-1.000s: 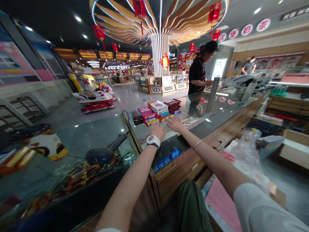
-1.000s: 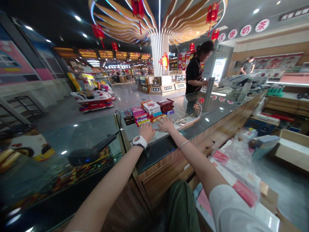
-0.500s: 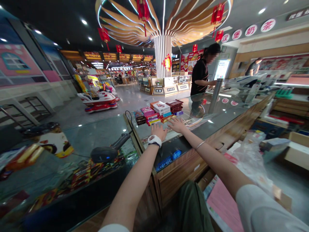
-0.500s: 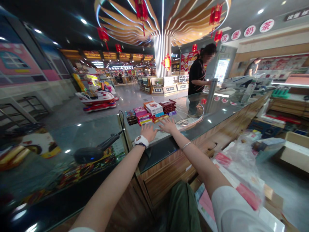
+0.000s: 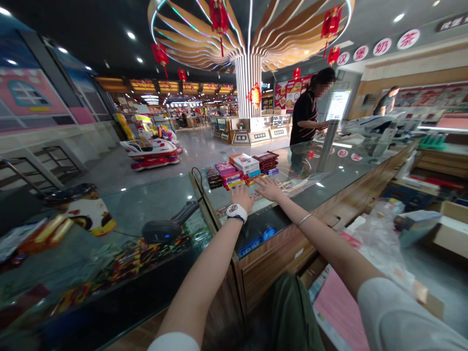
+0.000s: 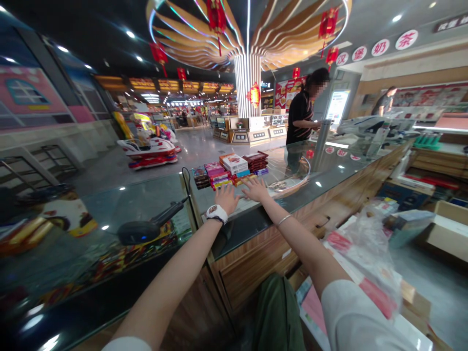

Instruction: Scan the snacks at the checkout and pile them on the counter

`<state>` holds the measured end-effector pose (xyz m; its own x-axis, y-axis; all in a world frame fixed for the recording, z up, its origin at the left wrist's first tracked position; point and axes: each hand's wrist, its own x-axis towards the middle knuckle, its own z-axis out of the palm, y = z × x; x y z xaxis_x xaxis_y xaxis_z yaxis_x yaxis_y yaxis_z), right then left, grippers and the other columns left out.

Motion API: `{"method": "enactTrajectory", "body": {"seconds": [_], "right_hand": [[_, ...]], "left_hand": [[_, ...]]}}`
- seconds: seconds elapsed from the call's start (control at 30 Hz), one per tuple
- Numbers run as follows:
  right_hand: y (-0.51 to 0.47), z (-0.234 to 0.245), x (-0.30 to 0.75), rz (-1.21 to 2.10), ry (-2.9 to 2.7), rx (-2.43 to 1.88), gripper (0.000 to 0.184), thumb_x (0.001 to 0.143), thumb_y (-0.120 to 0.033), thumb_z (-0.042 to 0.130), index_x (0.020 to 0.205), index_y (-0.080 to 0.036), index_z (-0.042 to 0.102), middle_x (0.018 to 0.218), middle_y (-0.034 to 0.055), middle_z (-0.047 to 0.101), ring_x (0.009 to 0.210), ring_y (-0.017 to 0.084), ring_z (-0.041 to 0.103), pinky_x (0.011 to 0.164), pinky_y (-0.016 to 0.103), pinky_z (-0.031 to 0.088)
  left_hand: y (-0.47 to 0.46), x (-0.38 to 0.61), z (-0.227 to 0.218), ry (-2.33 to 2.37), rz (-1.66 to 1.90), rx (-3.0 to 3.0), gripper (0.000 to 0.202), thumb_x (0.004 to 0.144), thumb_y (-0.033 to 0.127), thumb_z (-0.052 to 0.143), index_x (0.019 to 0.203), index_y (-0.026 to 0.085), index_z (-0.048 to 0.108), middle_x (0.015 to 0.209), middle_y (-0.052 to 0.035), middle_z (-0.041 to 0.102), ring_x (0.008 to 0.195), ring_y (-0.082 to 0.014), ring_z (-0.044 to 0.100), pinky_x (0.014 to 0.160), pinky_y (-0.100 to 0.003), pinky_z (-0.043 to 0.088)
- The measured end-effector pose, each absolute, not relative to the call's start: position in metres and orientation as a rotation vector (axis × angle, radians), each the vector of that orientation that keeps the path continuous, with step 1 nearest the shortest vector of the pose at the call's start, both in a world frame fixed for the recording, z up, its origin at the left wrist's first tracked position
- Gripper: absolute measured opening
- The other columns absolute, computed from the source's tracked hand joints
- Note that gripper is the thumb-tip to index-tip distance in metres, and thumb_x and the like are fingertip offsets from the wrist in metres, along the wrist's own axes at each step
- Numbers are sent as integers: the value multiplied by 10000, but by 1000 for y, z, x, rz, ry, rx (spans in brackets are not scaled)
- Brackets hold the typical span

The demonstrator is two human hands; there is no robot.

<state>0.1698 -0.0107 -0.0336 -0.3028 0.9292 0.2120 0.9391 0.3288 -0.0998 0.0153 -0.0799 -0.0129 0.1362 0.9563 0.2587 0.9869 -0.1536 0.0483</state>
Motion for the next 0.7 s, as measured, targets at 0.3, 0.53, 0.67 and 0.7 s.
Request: {"method": "enactTrajectory", "body": {"seconds": [0.3,0.53,0.67,0.7], "right_hand": [[-28,-28,167,-205,-2317,-1483,561,996,-385,408,1538,-247,375,1607,57,364,1476,264,314,1216,500,187],[-57,-6,123,-145,-2356,-1190,557,982,-372,432,1517,-217,414,1593,69,387,1471,255,325,1224,478,187],[-85,11,76,-64,-2369,-952,565,974,-365,452,1517,-217,407,1586,68,398,1455,227,359,1229,449,202],[-93,15,64,-41,-2368,-894,567,972,-359,455,1518,-212,404,1588,67,394,1458,222,353,1229,444,209]], "left_hand": [[-113,-8,1,-1812,-466,-2269,554,970,388,429,1473,159,465,1608,-122,351,1509,-335,246,1237,-545,175],[-168,-56,26,-1738,-469,-2177,552,973,388,414,1476,167,464,1614,-105,345,1518,-315,234,1243,-530,194],[-206,-95,37,-1790,-480,-2092,548,982,394,394,1488,187,447,1630,-78,312,1527,-308,214,1239,-524,219],[-216,-106,38,-1808,-485,-2069,553,984,401,392,1492,188,440,1633,-71,306,1530,-306,206,1237,-520,230]]}}
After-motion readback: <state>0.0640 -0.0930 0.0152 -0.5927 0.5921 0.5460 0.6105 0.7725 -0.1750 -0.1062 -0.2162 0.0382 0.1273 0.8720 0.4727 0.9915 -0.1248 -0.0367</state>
